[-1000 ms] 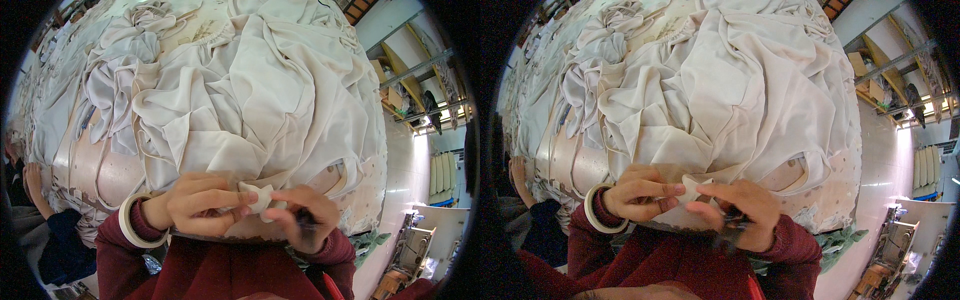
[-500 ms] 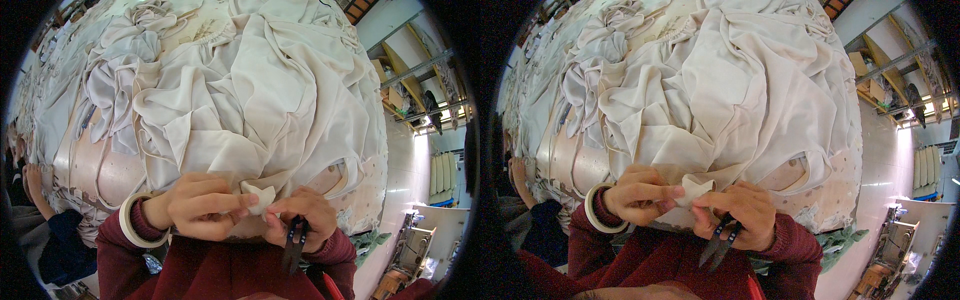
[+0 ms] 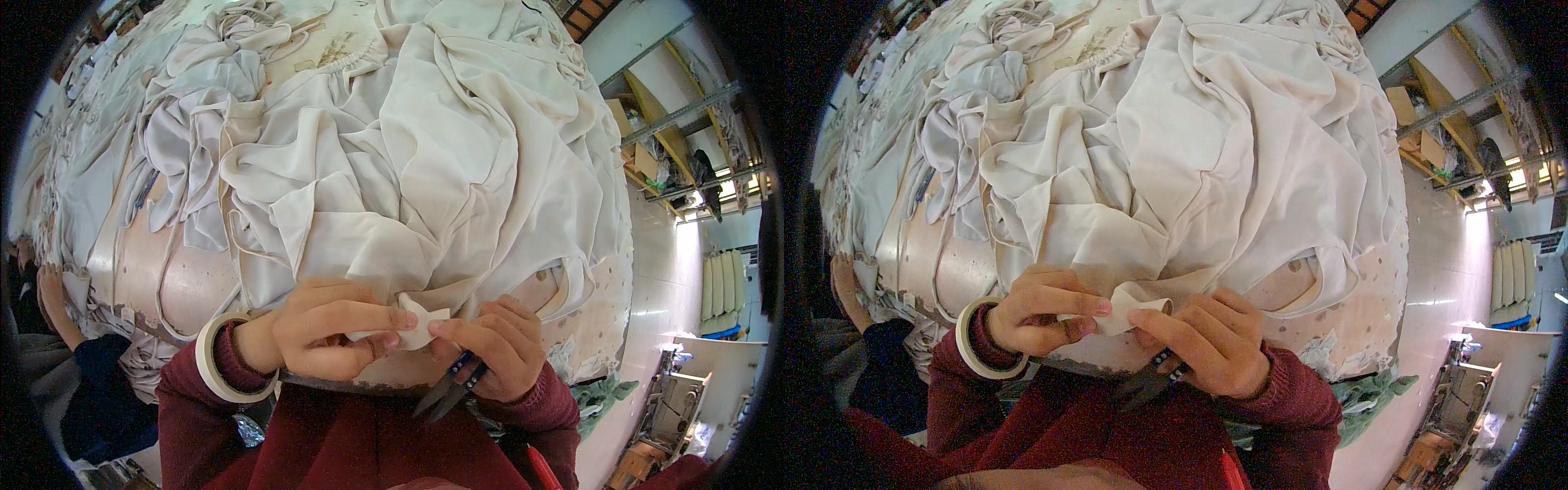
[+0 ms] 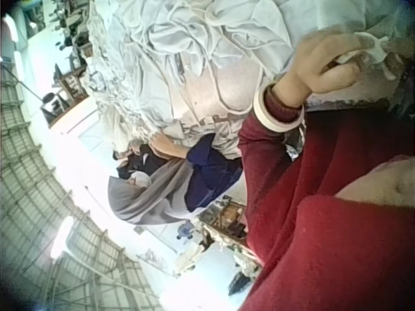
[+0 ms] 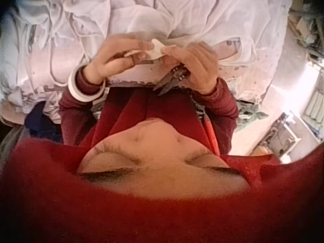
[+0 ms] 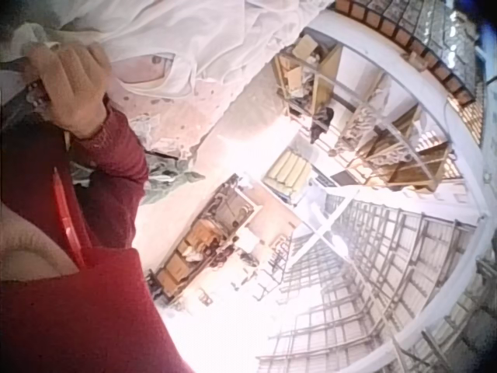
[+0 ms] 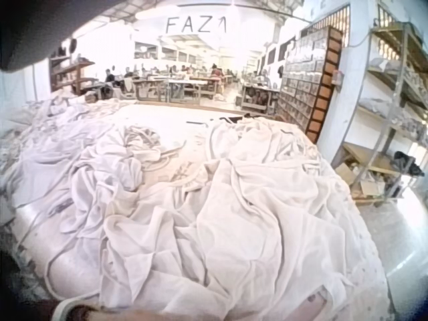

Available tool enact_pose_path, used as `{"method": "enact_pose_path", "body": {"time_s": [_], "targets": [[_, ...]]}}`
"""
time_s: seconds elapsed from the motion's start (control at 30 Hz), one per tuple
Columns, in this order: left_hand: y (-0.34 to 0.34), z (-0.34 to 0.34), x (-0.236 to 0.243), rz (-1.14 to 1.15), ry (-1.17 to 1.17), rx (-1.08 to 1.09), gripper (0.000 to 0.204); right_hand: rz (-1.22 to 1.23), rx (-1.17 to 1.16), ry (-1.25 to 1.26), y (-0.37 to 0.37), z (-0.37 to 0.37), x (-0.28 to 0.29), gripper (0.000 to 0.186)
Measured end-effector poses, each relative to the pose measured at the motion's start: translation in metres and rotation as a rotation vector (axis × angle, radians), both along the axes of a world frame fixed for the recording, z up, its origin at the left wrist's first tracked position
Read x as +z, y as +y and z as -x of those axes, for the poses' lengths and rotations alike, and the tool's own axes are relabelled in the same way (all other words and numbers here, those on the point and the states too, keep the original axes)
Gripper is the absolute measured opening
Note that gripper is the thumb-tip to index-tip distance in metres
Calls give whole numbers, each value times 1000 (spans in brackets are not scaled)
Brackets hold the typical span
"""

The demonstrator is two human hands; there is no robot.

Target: The person folds a piece of white fabric and then uses scissors to trim its edges. The person continues to cut the fabric into smaller pieces.

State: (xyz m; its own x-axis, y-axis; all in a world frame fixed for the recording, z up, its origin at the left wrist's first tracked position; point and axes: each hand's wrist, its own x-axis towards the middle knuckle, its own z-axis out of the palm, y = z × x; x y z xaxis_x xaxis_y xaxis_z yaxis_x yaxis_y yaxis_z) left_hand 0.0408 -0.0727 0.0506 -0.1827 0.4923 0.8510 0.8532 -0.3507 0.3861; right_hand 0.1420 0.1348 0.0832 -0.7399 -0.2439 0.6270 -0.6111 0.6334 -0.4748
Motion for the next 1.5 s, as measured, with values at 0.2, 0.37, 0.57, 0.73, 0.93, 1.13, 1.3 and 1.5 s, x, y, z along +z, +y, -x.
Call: {"method": "enact_pose_path", "body": {"time_s": [0.2,0.37,0.57,0.73,0.93,1.13,1.3,1.5], "targets": [[-4,7,5,45,66,30,28,-191,-43,224,9,-6,-2,37],[-2,6,7,18,61,55,29,-230,-52,260,9,-7,-3,36],[-5,6,9,56,119,71,28,-236,-60,269,9,-7,0,36],[-4,5,10,26,97,68,28,-208,-61,288,9,-7,-2,35],[-9,6,18,136,-11,31,15,-158,-44,189,8,-6,6,32],[2,-2,17,260,-843,-65,11,629,-86,-526,-7,3,9,16],[6,-14,21,200,-1201,-168,12,844,-107,-806,-5,-2,17,12],[4,-14,21,209,-1177,-196,12,746,-75,-736,-5,-1,18,8]]}}
